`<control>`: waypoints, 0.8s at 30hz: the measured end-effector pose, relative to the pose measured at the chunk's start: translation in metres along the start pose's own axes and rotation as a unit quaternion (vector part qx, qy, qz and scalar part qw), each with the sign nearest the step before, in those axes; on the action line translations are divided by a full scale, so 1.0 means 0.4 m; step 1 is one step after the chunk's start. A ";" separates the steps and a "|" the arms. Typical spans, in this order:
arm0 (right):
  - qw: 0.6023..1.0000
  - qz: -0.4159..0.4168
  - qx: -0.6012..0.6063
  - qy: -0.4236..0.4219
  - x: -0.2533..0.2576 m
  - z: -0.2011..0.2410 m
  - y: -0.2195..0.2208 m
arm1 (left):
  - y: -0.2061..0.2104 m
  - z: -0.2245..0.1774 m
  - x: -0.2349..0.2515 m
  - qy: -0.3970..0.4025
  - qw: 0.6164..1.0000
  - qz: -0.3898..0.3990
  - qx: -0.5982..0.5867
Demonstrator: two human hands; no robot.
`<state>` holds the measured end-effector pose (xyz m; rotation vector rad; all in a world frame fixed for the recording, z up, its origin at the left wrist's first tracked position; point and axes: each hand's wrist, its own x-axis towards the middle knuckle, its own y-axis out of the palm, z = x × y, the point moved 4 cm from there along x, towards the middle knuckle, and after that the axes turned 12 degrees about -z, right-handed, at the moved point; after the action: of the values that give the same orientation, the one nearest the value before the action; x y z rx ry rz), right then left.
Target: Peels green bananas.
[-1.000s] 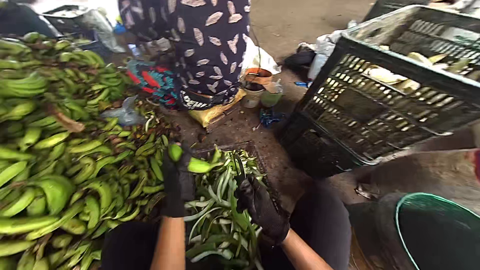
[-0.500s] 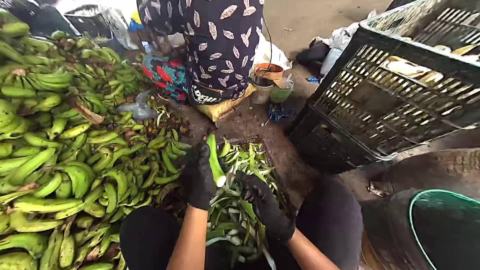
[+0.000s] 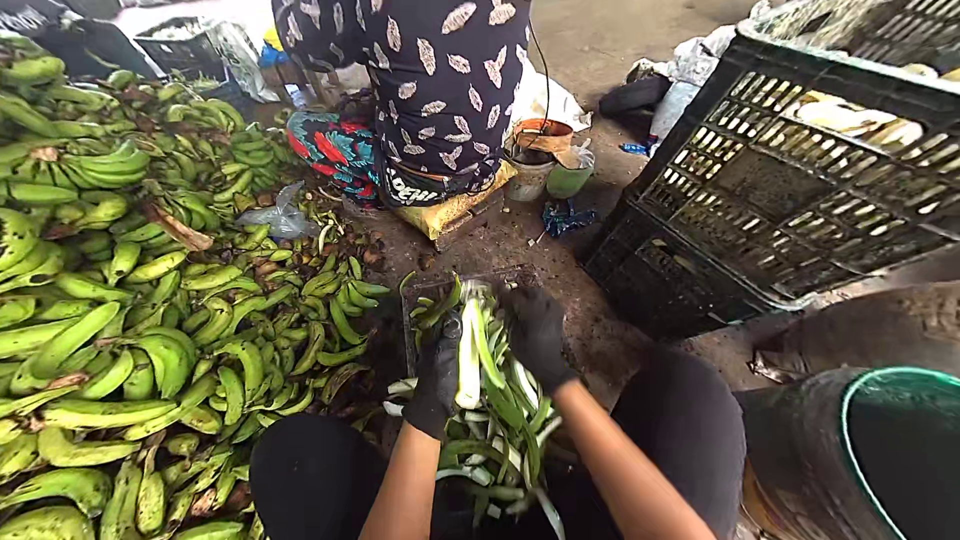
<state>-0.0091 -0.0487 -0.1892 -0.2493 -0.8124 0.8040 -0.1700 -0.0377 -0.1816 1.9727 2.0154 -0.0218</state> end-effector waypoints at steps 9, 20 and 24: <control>0.996 0.022 0.040 -0.083 -0.122 0.048 0.005 | 0.004 -0.037 0.055 0.095 0.995 -0.017 0.011; 0.771 0.123 0.487 0.392 -0.113 -0.048 0.025 | -0.036 -0.012 0.102 0.070 0.981 -0.113 -0.140; 0.774 0.159 0.480 0.381 -0.121 -0.019 0.028 | -0.001 -0.013 0.088 0.015 0.972 -0.147 -0.182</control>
<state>-0.0298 -0.0753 -0.2267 0.2234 0.4789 1.2193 -0.1713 -0.0021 -0.1849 1.4520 2.1331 0.2901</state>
